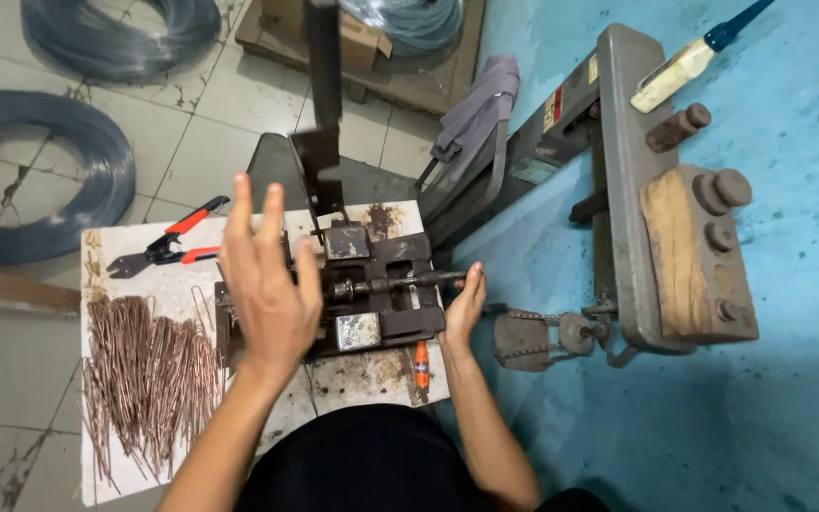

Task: Using a manual hand-cranked machine to bend and form small copper wires into a specific shape.

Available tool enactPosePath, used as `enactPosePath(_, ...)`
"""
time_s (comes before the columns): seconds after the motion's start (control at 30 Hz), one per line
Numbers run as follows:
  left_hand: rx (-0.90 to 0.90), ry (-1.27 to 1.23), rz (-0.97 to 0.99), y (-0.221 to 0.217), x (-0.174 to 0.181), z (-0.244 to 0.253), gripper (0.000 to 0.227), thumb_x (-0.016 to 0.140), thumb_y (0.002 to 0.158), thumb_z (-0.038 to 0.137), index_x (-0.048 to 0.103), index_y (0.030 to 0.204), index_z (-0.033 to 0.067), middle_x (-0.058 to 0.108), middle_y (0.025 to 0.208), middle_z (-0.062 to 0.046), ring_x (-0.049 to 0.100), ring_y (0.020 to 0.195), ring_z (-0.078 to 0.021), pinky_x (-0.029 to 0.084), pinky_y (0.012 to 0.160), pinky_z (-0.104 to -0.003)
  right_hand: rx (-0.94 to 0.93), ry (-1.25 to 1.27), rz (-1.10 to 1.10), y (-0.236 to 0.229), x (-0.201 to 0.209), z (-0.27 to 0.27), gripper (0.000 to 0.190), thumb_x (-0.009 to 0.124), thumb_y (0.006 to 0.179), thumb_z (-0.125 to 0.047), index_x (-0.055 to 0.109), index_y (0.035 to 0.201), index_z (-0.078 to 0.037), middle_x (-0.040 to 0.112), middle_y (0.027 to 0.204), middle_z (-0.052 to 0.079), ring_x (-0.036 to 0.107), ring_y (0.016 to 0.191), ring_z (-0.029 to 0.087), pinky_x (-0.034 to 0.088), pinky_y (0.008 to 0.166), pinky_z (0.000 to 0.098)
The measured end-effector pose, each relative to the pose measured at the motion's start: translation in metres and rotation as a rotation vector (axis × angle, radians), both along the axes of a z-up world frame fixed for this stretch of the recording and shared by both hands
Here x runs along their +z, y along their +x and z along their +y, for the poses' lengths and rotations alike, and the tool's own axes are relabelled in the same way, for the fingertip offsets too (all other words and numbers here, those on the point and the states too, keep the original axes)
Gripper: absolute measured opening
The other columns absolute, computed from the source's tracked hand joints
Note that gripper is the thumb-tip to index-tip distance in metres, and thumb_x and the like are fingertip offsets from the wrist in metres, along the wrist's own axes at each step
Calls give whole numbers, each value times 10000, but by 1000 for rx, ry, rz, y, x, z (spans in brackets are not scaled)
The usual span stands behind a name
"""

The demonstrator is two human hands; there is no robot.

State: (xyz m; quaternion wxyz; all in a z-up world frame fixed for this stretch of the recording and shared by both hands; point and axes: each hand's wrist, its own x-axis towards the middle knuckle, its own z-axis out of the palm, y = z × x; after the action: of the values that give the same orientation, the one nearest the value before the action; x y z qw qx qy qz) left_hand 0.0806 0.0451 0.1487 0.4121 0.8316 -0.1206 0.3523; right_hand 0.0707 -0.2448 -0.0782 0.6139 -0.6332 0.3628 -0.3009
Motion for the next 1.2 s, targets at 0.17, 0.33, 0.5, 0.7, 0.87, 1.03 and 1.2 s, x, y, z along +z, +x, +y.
enactPosePath(0.17, 47, 8, -6, -13, -31, 35, 467, 594, 967, -72, 569, 1429, -11, 473, 1465, -267, 509, 1323, -458, 396, 1092, -548, 29, -16, -36, 1, 5, -3, 441, 578, 1053, -537, 636, 1224, -135, 626, 1195, 101, 541, 1135, 199, 395, 1028, 345)
enactPosePath(0.33, 103, -1, 90, -25, -87, 78, 358, 634, 959, -70, 658, 1307, 6, 558, 1228, -161, 583, 1136, -386, 451, 996, -489, 119, -178, -96, 3, 39, 7, 240, 513, 1102, -387, 586, 1143, -163, 655, 1023, 30, 527, 1036, 130, 360, 982, 284)
enactPosePath(0.5, 214, -21, 223, -42, -145, 101, 278, 626, 991, -61, 678, 1250, 26, 559, 1098, -110, 592, 988, -310, 462, 884, -433, 182, -566, -71, -11, 98, 37, 236, 601, 1054, -253, 580, 1260, -141, 590, 1225, 99, 530, 1227, 261, 346, 1127, 402)
enactPosePath(0.7, 425, 341, 563, -57, -237, 142, 316, 693, 1008, 127, 697, 1314, 50, 627, 1204, -171, 568, 1088, -305, 464, 904, -419, 600, -892, -312, -20, 155, 110, 165, 578, 1021, -200, 633, 1131, -90, 618, 1159, 89, 581, 1173, 314, 306, 1095, 461)
enactPosePath(0.87, 475, 495, 536, -57, -285, 149, 399, 802, 843, 234, 713, 1203, 89, 642, 1171, -149, 597, 1024, -361, 475, 857, -484, 898, -957, -273, -24, 159, 150, 265, 678, 974, -286, 668, 1189, -131, 603, 1276, 75, 532, 1287, 318, 143, 1210, 547)
enactPosePath(1.03, 522, 555, 515, -30, -320, 155, 337, 768, 890, 285, 717, 1169, 102, 647, 1130, -124, 602, 1033, -325, 464, 872, -451, 1054, -1010, -199, -27, 162, 155, 251, 678, 993, -220, 685, 1241, -182, 586, 1335, 71, 495, 1351, 335, 100, 1208, 582)
enactPosePath(1.2, 537, 599, 520, 11, -347, 156, 265, 755, 918, 388, 733, 1035, 151, 603, 983, -61, 567, 989, -263, 429, 853, -402, 1083, -1032, -172, -24, 156, 151, 250, 604, 1023, -252, 685, 1255, -209, 583, 1350, 58, 497, 1357, 319, 106, 1207, 581)
